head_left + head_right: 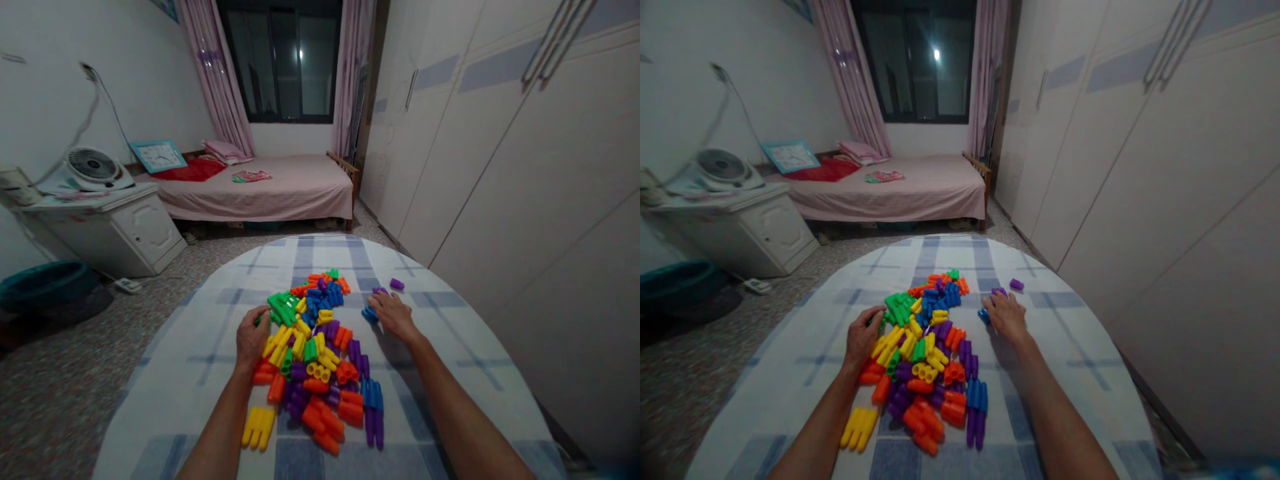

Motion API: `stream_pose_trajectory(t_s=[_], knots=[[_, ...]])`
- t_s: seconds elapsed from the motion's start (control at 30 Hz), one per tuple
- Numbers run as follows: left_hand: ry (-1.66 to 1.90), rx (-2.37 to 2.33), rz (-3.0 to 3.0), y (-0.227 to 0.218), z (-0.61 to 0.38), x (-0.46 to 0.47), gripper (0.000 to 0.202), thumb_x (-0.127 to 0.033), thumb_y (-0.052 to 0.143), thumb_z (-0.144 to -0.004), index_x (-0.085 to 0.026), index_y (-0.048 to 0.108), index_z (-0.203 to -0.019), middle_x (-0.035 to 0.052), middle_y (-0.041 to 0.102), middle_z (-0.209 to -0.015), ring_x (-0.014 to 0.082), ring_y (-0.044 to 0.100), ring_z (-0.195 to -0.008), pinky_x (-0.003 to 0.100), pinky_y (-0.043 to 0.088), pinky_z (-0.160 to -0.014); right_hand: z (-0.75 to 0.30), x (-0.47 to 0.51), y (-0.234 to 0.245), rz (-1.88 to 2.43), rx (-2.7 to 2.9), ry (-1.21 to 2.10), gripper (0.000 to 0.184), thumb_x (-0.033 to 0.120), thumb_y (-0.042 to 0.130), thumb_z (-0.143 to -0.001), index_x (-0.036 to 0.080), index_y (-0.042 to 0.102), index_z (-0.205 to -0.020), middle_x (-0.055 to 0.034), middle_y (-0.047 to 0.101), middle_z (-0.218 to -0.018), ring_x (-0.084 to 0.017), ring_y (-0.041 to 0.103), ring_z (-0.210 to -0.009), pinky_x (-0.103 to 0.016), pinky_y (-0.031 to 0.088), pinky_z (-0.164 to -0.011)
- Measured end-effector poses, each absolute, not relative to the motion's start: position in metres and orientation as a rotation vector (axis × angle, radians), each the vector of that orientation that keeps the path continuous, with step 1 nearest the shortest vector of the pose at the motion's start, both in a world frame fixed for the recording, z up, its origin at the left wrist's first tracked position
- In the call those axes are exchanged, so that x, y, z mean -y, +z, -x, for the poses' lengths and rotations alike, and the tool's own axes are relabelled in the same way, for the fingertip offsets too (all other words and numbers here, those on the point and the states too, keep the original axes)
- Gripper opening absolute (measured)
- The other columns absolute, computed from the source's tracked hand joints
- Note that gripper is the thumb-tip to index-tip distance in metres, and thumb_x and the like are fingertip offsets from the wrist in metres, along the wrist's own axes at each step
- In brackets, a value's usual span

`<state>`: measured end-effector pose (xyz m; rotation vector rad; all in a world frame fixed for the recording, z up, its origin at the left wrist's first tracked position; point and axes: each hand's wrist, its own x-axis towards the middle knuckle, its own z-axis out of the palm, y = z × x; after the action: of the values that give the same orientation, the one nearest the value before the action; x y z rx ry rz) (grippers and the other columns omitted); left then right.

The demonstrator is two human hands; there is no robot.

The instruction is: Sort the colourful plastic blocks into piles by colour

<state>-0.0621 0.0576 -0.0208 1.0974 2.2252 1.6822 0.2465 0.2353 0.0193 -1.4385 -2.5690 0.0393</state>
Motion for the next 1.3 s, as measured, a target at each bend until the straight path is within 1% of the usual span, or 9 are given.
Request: stream_pose_trajectory(t_s=[0.1,0.3,0.5,0.63,0.9,1.0,1.07,1.17,1.3], knots=[[1.683,-2.226,-1.1,-0.021,0.063,-0.058,0.037,-0.046,0.052,-0.072,-0.018,0.069,-0.087,0.0085,0.07,-0.096,0.0243,0.062,-0.095,0.039,0.046,-0.093,-0.255,-0.259,0.033,1.577,2.387,0.08,0.041,0.037,0.034,-0.094,0.026,0.057,-0.125,-0.006,0.05,-0.138,-0.028,0.042,-0.126,-0.044,0.041,-0.096],[1.701,-2.221,-1.106,-0.019,0.061,-0.057,0.034,-0.045,0.052,-0.072,-0.019,0.069,-0.085,0.008,0.07,-0.094,0.0233,0.062,-0.093,0.038,0.046,-0.092,-0.267,-0.282,0.011,1.701,2.235,0.204,0.064,0.055,0.05,-0.083,0.023,0.043,-0.139,-0.0151,0.042,-0.141,-0.032,0.041,-0.127,-0.05,0.038,-0.097],[1.702,-2.219,-1.105,-0.017,0.058,-0.056,0.033,-0.044,0.052,-0.073,-0.019,0.069,-0.086,0.0074,0.07,-0.094,0.0225,0.063,-0.093,0.037,0.046,-0.091,-0.258,-0.273,-0.003,1.463,2.17,0.162,0.047,0.044,0.048,-0.087,0.023,0.054,-0.129,-0.0129,0.05,-0.13,-0.029,0.047,-0.118,-0.045,0.039,-0.094],[1.692,-2.236,-1.1,-0.015,0.057,-0.056,0.032,-0.042,0.051,-0.074,-0.019,0.069,-0.085,0.007,0.07,-0.094,0.0222,0.063,-0.093,0.037,0.046,-0.091,-0.253,-0.257,-0.006,1.365,2.064,0.138,0.048,0.04,0.046,-0.088,0.022,0.049,-0.132,-0.0134,0.043,-0.138,-0.032,0.035,-0.129,-0.054,0.034,-0.099],[1.69,-2.235,-1.117,-0.015,0.057,-0.057,0.032,-0.041,0.051,-0.074,-0.018,0.069,-0.087,0.007,0.07,-0.095,0.0221,0.062,-0.094,0.036,0.046,-0.092,-0.216,-0.211,-0.017,0.976,2.17,0.601,0.045,0.035,0.038,-0.087,0.018,0.054,-0.126,-0.0129,0.047,-0.137,-0.023,0.04,-0.129,-0.044,0.033,-0.107],[1.692,-2.239,-1.122,-0.015,0.057,-0.056,0.032,-0.041,0.051,-0.074,-0.018,0.069,-0.087,0.0067,0.07,-0.094,0.022,0.062,-0.094,0.036,0.046,-0.091,-0.212,-0.202,0.004,0.951,2.117,0.652,0.041,0.037,0.042,-0.085,0.016,0.059,-0.117,-0.0138,0.055,-0.127,-0.024,0.05,-0.119,-0.04,0.041,-0.098],[1.686,-2.237,-1.119,-0.015,0.057,-0.056,0.032,-0.041,0.051,-0.075,-0.018,0.069,-0.087,0.0067,0.07,-0.094,0.022,0.062,-0.093,0.036,0.046,-0.091,-0.219,-0.196,0.024,0.996,2.132,0.698,0.034,0.039,0.045,-0.085,0.018,0.063,-0.103,-0.01,0.065,-0.104,-0.021,0.061,-0.095,-0.034,0.048,-0.082],[1.675,-2.238,-1.109,-0.015,0.057,-0.056,0.032,-0.041,0.051,-0.075,-0.018,0.069,-0.087,0.0072,0.069,-0.096,0.0219,0.062,-0.094,0.036,0.046,-0.092,-0.237,-0.184,0.051,1.1,2.429,0.855,0.029,0.044,0.054,-0.081,0.02,0.063,-0.095,-0.0015,0.065,-0.074,-0.016,0.059,-0.065,-0.027,0.044,-0.061],[1.681,-2.238,-1.116,-0.016,0.057,-0.057,0.031,-0.041,0.051,-0.075,-0.019,0.069,-0.086,0.0069,0.069,-0.095,0.0215,0.062,-0.094,0.035,0.045,-0.092,-0.246,-0.166,0.068,1.188,2.748,0.96,0.042,0.039,0.073,-0.065,0.021,0.061,-0.101,-0.0007,0.066,-0.077,-0.016,0.059,-0.066,-0.024,0.037,-0.057]])
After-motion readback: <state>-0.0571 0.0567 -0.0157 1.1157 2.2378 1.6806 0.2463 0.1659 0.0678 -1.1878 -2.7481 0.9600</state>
